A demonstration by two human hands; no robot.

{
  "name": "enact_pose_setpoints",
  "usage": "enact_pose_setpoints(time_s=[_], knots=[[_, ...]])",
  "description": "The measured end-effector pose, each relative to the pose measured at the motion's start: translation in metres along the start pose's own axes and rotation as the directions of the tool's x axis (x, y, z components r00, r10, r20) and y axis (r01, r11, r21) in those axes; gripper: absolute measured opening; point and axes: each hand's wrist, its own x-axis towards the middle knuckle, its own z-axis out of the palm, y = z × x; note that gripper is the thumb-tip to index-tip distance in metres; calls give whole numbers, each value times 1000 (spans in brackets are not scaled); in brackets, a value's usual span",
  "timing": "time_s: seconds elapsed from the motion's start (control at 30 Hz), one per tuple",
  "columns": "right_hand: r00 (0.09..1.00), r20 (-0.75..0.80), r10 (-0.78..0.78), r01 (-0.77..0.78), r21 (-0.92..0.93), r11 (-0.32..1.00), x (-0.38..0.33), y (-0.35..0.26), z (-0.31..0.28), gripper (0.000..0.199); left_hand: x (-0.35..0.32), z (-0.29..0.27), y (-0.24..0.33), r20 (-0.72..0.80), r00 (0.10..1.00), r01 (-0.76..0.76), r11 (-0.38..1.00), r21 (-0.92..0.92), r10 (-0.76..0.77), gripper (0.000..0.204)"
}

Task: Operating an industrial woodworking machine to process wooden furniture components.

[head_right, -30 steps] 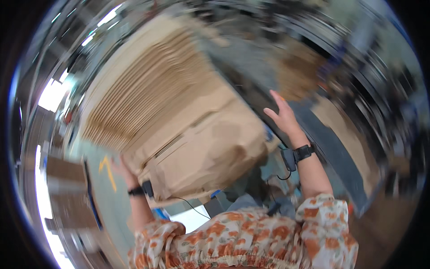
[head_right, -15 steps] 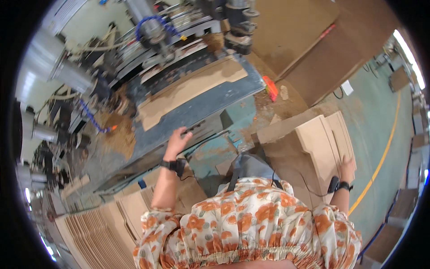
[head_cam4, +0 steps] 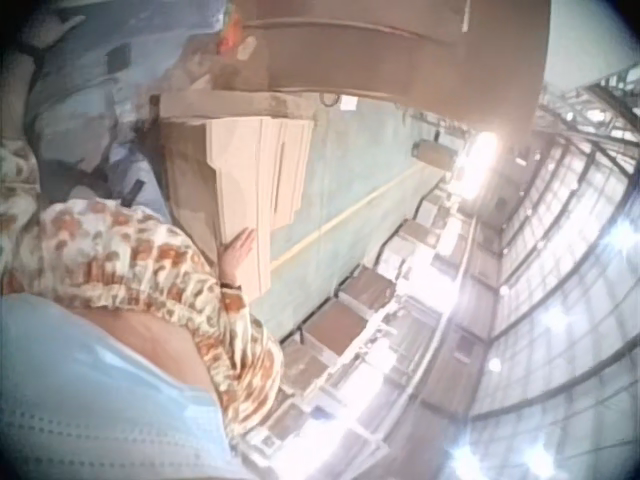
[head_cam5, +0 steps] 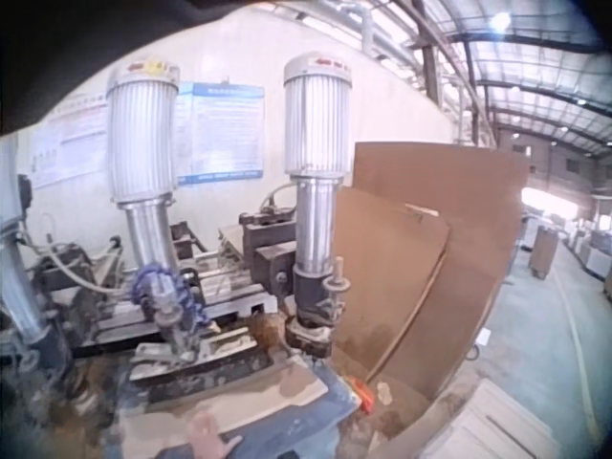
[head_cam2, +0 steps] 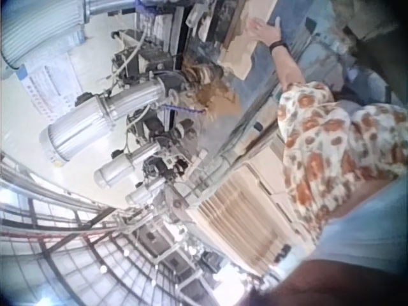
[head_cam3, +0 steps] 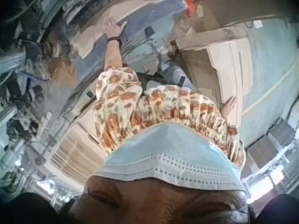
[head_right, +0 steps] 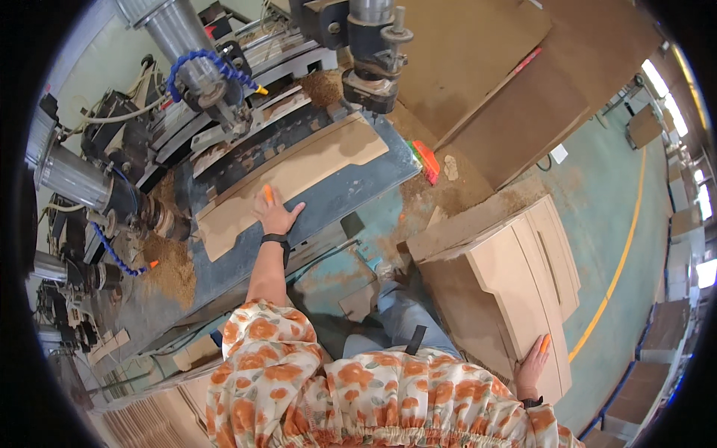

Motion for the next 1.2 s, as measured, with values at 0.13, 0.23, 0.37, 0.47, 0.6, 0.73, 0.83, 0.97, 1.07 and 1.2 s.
enact_pose_setpoints(time_s=[0.13,0.23,0.37,0.47,0.6,0.73,0.83,0.97,1.07,1.2], knots=[[999,-41,-23,30,177,984,30,19,-36,72,-49,19,-2,-132,984,-121,993,6,121,113],[993,-107,39,-10,254,967,62,-12,-98,49,-107,6,2,-181,972,-153,988,0,151,85],[968,-73,-241,247,82,966,143,-73,-121,34,-150,52,-64,-340,928,-121,987,108,151,55],[862,-78,-501,507,97,856,211,-151,-130,36,-163,13,-56,-359,864,-367,930,33,353,48],[496,-104,-862,868,93,488,285,-313,-123,36,-202,-57,-67,-312,801,-549,835,-43,511,36],[302,48,-952,947,101,305,318,-458,-55,38,-251,-122,-76,96,875,-475,880,-15,474,25],[176,-156,-972,978,141,155,311,-526,22,38,-286,-186,-75,152,888,-444,895,40,434,26],[46,-413,-910,991,132,-9,299,-590,84,38,-337,-249,-87,43,932,-362,913,190,360,29],[-20,-284,-959,992,115,-55,308,-624,106,51,-382,-282,-100,37,985,-170,939,299,166,36],[-10,-246,-969,997,78,-30,306,-670,123,55,-457,-303,-120,-113,985,169,894,415,-133,42]])
